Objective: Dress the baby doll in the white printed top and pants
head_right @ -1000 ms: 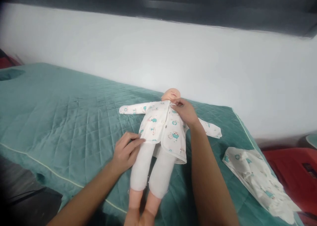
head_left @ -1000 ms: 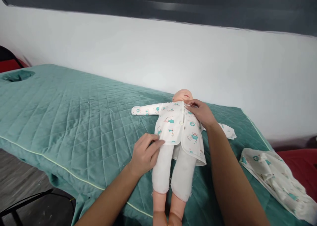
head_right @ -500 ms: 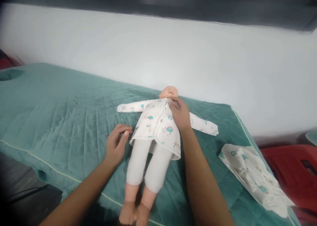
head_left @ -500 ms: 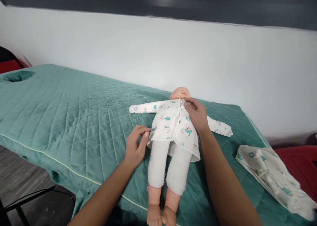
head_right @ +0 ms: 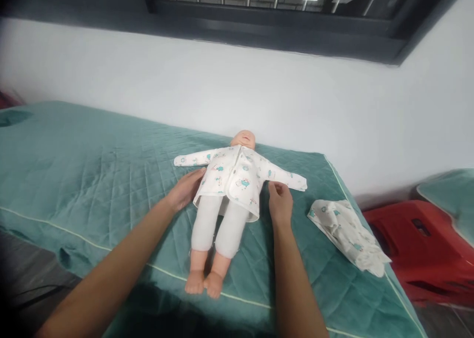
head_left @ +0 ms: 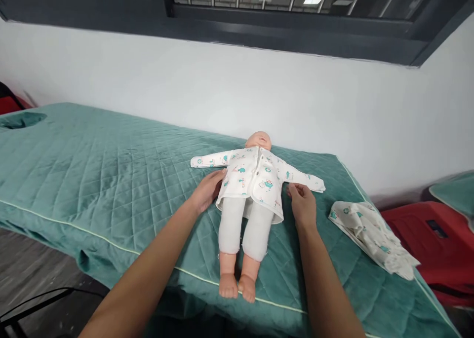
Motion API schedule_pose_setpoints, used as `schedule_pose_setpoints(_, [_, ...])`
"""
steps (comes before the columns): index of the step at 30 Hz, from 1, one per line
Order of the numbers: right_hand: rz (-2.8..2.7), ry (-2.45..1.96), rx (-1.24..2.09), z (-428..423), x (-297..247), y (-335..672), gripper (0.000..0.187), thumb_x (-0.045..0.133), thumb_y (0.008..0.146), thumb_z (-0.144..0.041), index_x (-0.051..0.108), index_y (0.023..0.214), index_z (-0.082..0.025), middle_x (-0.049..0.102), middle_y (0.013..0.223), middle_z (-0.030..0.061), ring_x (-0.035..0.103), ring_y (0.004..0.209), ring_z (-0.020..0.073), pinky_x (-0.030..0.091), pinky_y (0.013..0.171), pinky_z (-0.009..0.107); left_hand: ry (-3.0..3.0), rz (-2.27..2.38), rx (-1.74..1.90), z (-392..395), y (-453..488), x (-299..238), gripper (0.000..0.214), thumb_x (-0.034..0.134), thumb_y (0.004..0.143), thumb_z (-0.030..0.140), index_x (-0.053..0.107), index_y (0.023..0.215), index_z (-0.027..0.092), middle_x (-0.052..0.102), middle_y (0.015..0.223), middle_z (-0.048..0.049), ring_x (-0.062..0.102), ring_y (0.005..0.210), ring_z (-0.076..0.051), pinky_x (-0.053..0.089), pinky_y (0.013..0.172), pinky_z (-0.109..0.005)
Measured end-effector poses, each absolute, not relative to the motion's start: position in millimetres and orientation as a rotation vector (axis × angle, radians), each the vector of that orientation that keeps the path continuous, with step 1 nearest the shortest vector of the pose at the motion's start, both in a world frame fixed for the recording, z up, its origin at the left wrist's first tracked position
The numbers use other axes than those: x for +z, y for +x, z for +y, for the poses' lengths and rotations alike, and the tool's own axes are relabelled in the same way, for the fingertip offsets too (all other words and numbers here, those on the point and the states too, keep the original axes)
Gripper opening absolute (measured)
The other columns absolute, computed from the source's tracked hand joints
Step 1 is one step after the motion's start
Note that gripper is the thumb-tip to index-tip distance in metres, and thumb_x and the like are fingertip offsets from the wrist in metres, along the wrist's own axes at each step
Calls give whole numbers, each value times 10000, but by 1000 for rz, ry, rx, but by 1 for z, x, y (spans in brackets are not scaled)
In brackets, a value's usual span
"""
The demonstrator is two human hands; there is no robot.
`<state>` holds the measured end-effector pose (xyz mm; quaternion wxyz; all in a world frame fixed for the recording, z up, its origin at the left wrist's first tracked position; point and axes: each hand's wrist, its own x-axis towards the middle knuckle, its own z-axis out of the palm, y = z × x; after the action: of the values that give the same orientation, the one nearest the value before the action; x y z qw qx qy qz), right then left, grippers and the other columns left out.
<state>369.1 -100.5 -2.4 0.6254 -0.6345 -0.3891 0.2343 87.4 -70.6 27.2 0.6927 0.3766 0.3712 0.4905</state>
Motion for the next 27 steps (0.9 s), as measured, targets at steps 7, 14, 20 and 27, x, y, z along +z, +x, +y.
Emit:
schedule_pose_setpoints(7, [-831, -1147, 934, -89, 5, 344, 310, 682, 798, -519, 698, 895, -226, 779, 1029, 84, 707, 1064, 299, 584, 956, 463, 509, 620, 917, -43, 115, 32, 437, 557, 962, 431, 663, 1215, 91, 773, 1029, -143, 744, 966, -265, 601, 905, -389])
schedule_pose_setpoints(14, [-966, -989, 1255, -73, 27, 344, 480, 533, 822, -689, 672, 939, -245, 769, 967, 98, 674, 1152, 346, 556, 983, 538, 585, 516, 914, -23, 128, 36, 414, 466, 1004, 404, 668, 1174, 84, 775, 1012, -107, 736, 1001, -274, 582, 923, -425])
schedule_pose_setpoints(20, [-823, -1025, 1257, -33, 27, 363, 381, 618, 754, -591, 656, 858, -226, 768, 901, 110, 684, 1108, 369, 549, 983, 549, 477, 501, 945, 11, 154, 35, 374, 584, 930, 360, 683, 1207, 129, 775, 1078, -102, 725, 1053, -270, 576, 981, -416])
schedule_pose_setpoints(27, [-757, -990, 1229, -26, 21, 382, 324, 552, 869, -519, 676, 939, -228, 760, 1003, 111, 676, 1134, 344, 548, 999, 549, 477, 532, 885, 29, 157, 37, 372, 566, 939, 328, 678, 1233, 130, 784, 1048, -89, 730, 1041, -272, 573, 991, -425])
